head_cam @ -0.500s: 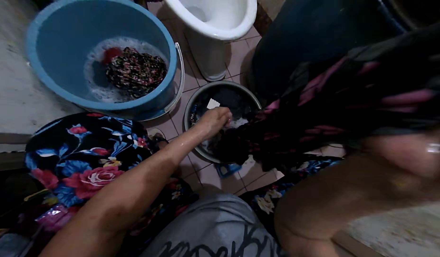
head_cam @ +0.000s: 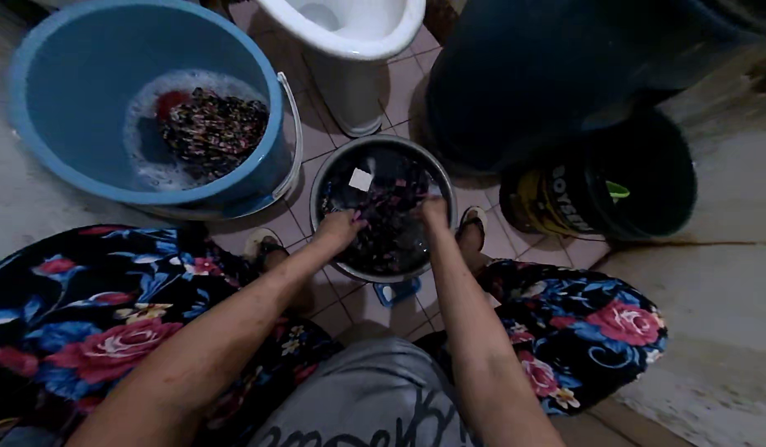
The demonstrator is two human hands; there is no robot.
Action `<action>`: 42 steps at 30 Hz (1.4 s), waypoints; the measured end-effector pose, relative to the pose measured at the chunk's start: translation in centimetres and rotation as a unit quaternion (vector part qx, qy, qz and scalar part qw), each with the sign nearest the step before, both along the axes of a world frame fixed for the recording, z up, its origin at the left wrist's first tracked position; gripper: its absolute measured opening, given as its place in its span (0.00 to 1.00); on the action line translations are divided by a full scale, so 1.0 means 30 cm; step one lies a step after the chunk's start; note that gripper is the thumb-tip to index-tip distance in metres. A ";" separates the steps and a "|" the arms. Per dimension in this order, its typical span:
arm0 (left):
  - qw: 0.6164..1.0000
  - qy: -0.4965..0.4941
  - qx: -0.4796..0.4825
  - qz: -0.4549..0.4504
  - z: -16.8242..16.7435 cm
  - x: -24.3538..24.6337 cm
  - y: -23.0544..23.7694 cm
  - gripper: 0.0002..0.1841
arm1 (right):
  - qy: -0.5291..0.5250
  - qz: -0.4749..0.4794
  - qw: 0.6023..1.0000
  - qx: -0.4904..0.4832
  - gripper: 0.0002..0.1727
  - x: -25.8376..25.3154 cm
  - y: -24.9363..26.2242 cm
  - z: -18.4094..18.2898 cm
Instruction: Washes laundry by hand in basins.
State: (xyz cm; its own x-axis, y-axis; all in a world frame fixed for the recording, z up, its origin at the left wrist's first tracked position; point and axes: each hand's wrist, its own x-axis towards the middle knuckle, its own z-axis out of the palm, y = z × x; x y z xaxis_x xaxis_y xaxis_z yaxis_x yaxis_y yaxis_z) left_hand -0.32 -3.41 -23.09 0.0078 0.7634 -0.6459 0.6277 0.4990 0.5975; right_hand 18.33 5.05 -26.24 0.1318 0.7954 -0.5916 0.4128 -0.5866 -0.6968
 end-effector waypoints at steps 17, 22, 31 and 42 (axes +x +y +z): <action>0.986 -0.129 0.067 -0.076 0.134 0.101 0.151 0.36 | 0.088 0.142 0.981 -0.101 0.19 -0.022 -0.222 -0.057; 0.958 0.122 -0.086 -0.246 0.034 0.053 0.117 0.22 | 0.184 -0.157 0.952 -0.185 0.21 -0.036 -0.173 -0.051; 0.998 0.020 0.050 0.025 -0.018 0.006 0.095 0.16 | 0.360 -0.200 0.911 0.007 0.07 0.018 -0.077 0.274; 0.942 -0.190 0.242 0.138 0.234 -0.089 0.095 0.07 | 0.327 0.026 0.860 0.391 0.27 0.100 -0.078 0.450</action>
